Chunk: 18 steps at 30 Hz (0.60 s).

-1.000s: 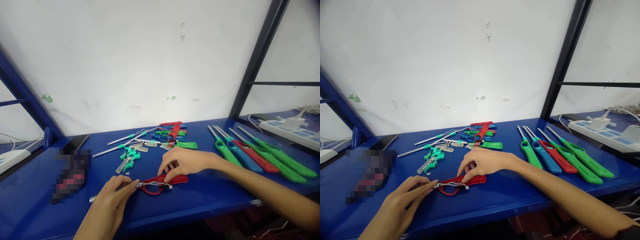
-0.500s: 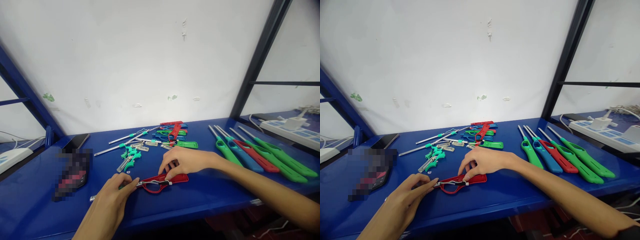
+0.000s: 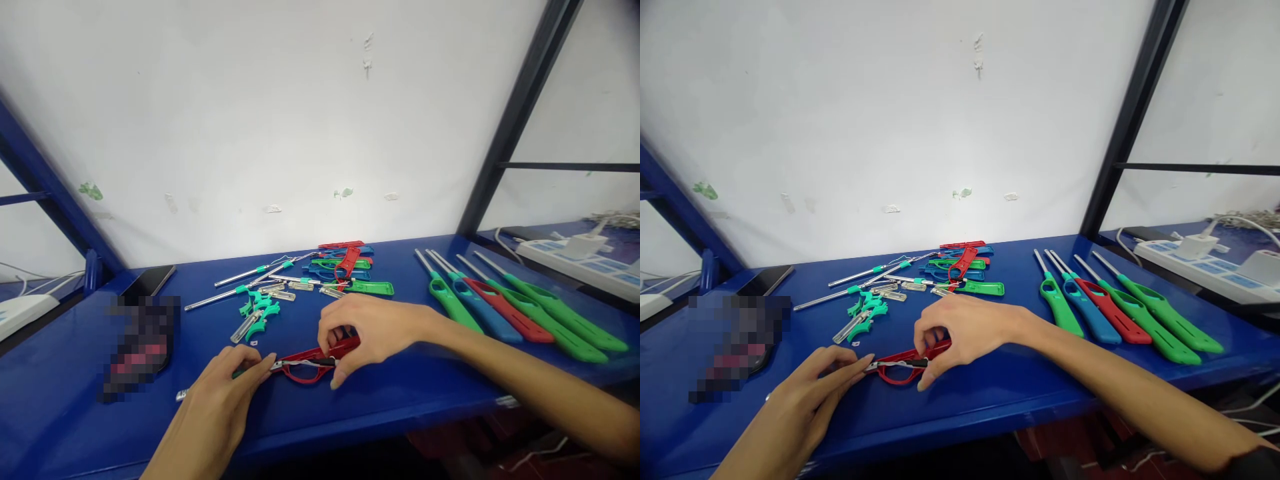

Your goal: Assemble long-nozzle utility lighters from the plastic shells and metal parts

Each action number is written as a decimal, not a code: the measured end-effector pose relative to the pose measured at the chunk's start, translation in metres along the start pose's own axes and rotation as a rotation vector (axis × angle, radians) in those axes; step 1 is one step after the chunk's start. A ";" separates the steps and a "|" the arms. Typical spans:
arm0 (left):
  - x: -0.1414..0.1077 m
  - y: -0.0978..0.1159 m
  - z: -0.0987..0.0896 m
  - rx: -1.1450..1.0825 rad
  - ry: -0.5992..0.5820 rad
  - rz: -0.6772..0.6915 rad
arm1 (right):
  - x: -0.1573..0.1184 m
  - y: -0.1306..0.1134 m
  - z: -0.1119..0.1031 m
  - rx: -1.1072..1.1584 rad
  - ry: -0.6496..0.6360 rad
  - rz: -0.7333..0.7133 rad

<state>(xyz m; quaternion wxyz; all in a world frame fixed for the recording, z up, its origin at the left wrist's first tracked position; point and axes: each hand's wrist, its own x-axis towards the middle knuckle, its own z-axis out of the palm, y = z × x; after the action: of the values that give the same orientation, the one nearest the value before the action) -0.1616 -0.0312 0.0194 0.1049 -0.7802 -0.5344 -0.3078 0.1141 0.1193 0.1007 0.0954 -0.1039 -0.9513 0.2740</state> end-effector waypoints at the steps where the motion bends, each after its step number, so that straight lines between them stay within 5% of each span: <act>1: 0.000 0.000 0.000 -0.004 -0.001 -0.001 | 0.000 -0.001 0.001 -0.034 0.007 -0.026; 18: 0.003 0.002 0.001 -0.044 -0.001 -0.009 | -0.001 0.001 0.001 -0.067 0.222 -0.124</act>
<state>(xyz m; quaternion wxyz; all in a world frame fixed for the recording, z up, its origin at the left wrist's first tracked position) -0.1588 -0.0289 0.0207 0.0859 -0.7801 -0.5310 -0.3195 0.1151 0.1193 0.0997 0.2135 -0.0776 -0.9481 0.2224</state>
